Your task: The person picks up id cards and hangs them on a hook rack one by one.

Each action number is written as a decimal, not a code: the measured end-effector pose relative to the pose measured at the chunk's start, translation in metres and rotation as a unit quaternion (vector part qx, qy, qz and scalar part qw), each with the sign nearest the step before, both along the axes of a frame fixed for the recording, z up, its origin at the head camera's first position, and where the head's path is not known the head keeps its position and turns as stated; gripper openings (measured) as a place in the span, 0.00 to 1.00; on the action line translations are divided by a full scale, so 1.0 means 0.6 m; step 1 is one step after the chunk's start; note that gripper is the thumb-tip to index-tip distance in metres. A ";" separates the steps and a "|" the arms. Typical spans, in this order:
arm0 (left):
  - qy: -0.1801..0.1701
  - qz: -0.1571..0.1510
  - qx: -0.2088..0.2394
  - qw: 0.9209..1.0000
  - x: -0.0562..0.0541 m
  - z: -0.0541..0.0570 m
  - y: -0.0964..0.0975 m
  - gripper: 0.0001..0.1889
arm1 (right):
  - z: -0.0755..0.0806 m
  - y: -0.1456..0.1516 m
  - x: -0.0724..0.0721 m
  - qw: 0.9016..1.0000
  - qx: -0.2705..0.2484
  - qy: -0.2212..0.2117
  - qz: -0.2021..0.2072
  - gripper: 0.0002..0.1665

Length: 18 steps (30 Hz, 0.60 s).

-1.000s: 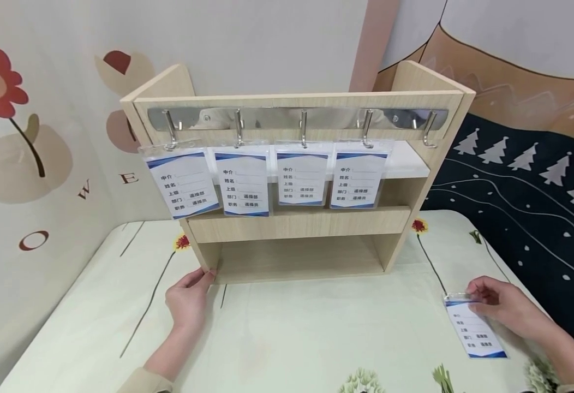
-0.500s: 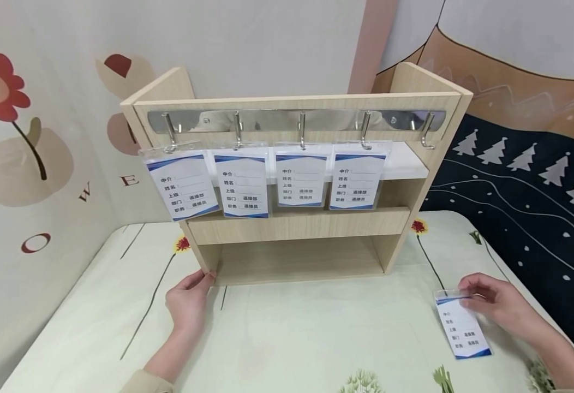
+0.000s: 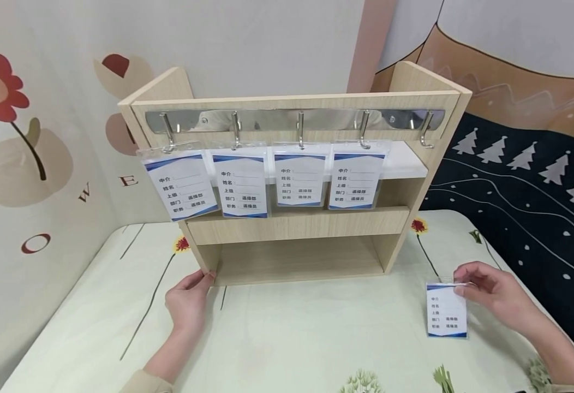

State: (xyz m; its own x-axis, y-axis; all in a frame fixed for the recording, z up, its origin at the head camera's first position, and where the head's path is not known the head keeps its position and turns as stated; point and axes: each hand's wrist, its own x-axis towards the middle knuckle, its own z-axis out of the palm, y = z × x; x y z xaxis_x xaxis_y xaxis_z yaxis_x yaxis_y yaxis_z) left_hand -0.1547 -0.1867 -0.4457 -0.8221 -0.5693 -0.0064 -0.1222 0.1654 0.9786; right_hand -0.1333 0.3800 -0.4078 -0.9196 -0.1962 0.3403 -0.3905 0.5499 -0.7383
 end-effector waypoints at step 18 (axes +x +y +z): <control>0.003 0.003 0.004 1.000 0.000 -0.001 0.001 0.17 | 0.118 -0.043 -0.015 0.994 -0.010 0.086 -0.068 0.21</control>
State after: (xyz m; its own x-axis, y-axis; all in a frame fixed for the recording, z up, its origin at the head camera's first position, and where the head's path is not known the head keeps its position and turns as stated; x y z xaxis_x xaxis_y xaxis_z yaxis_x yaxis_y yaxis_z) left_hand -0.1549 -0.1862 -0.4463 -0.8188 -0.5741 -0.0060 -0.1179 0.1578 0.9804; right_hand -0.1422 0.3543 -0.3372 -0.8652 -0.0659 0.4971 -0.4347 0.5927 -0.6780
